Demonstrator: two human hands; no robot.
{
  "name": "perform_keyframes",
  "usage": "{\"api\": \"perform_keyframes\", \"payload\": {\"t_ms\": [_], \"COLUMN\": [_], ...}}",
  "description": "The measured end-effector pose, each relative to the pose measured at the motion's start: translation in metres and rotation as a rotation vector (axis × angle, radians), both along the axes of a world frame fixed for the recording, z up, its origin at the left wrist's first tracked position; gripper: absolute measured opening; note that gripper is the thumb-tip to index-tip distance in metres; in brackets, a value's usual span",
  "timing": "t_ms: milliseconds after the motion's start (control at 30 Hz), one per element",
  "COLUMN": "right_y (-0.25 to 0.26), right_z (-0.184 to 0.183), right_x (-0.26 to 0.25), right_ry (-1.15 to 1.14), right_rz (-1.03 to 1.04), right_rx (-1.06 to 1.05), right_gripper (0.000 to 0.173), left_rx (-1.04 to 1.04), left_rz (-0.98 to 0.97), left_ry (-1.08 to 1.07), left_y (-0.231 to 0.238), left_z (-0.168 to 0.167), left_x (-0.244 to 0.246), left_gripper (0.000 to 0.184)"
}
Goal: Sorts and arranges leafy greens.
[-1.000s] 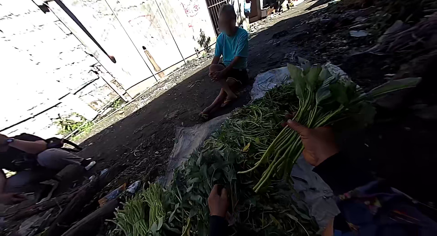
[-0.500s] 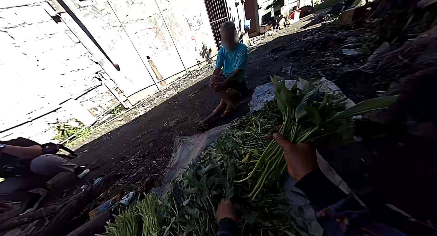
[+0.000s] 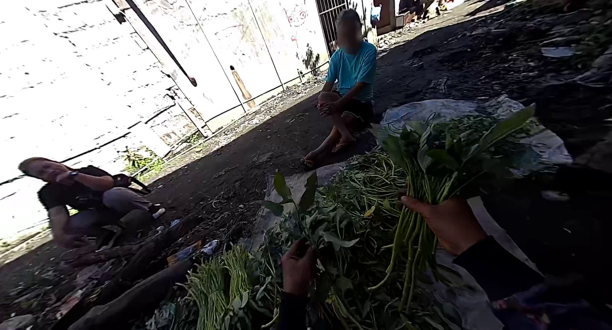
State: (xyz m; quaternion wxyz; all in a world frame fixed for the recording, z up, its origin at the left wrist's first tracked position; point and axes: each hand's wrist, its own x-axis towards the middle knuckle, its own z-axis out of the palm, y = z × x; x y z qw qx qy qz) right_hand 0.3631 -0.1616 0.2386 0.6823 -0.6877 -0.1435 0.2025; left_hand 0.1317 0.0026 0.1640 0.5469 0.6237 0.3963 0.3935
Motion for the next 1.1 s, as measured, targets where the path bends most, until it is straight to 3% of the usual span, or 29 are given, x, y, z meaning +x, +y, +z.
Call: {"api": "perform_keyframes", "payload": {"t_ms": [133, 433, 600, 733, 867, 1000, 1100], "right_y": [0.007, 0.021, 0.024, 0.027, 0.026, 0.022, 0.020], "right_z": [-0.006, -0.014, -0.010, -0.016, -0.016, -0.022, -0.022], "right_x": [-0.009, -0.046, -0.062, -0.069, -0.068, -0.062, -0.059], "right_ry": [0.011, 0.096, 0.054, 0.079, 0.050, 0.063, 0.028], "right_rz": [0.045, 0.224, 0.320, 0.410, 0.398, 0.435, 0.492], "right_rx": [-0.058, 0.017, -0.057, -0.067, -0.117, -0.105, -0.175], "right_gripper": [0.041, 0.031, 0.024, 0.035, 0.051, 0.048, 0.060], "left_rx": [0.049, 0.021, 0.141, 0.368, 0.656, 0.614, 0.583], "left_rz": [0.009, 0.015, 0.007, -0.024, -0.021, -0.175, -0.294], "left_ry": [-0.078, -0.088, -0.008, 0.163, 0.319, 0.357, 0.371], "left_y": [-0.003, -0.023, -0.041, -0.068, -0.083, -0.077, -0.070], "left_z": [0.027, -0.013, -0.023, -0.023, -0.019, -0.021, -0.019], "left_x": [-0.012, -0.015, 0.002, 0.018, 0.029, 0.029, 0.026], "left_gripper": [0.016, 0.011, 0.016, 0.026, 0.024, 0.027, 0.030]}}
